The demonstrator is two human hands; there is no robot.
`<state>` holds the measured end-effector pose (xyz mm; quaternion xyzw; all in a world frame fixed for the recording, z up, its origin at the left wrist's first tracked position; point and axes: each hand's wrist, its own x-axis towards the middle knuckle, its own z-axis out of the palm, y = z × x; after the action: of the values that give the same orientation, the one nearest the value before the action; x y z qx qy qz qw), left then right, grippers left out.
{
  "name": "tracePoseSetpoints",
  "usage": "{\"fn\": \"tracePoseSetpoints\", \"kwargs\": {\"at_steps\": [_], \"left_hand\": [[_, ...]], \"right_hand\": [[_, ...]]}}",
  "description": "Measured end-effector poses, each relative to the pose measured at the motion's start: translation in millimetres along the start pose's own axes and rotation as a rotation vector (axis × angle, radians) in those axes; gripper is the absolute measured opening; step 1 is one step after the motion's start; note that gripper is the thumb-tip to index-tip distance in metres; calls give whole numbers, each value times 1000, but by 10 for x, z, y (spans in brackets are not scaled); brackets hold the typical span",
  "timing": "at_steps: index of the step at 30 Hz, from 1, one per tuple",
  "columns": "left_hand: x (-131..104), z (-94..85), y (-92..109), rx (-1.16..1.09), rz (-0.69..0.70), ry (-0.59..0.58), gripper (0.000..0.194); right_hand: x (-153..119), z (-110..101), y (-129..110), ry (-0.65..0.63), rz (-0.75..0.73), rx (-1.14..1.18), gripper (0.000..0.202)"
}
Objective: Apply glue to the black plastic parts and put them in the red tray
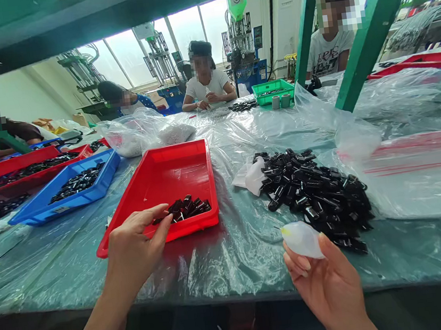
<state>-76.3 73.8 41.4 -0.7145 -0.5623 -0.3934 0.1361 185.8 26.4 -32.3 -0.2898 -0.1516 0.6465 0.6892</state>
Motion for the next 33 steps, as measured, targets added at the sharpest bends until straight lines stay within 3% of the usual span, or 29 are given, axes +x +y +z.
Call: {"fn": "tracePoseSetpoints", "kwargs": {"at_steps": [2, 5, 11, 15, 18, 21, 23, 26, 29, 33], "left_hand": [[26, 74, 81, -31, 43, 1, 13], [-10, 198, 377, -125, 148, -21, 15], [54, 614, 996, -230, 339, -479, 16], [219, 1018, 1178, -173, 293, -712, 13], [307, 1289, 1212, -143, 208, -819, 19], [361, 1442, 1191, -157, 130, -897, 24], [379, 1449, 1157, -189, 85, -943, 25], [349, 1305, 1083, -257, 22, -972, 20], [202, 1020, 994, -355, -44, -927, 11], [-184, 600, 886, -495, -194, -803, 15]], "right_hand": [[10, -52, 9, -44, 9, 9, 34], [32, -131, 15, -117, 31, 18, 32], [33, -168, 10, -195, 19, 62, 30], [26, -128, 11, -208, -5, 91, 28], [22, -101, 20, -209, -20, 113, 26], [14, -91, 34, -187, -44, 140, 26], [7, -95, 45, -168, -45, 149, 26], [3, -103, 59, -159, -15, 130, 26], [2, -96, 64, -137, -27, 91, 28], [-50, -61, 5, -78, -26, -10, 35]]}}
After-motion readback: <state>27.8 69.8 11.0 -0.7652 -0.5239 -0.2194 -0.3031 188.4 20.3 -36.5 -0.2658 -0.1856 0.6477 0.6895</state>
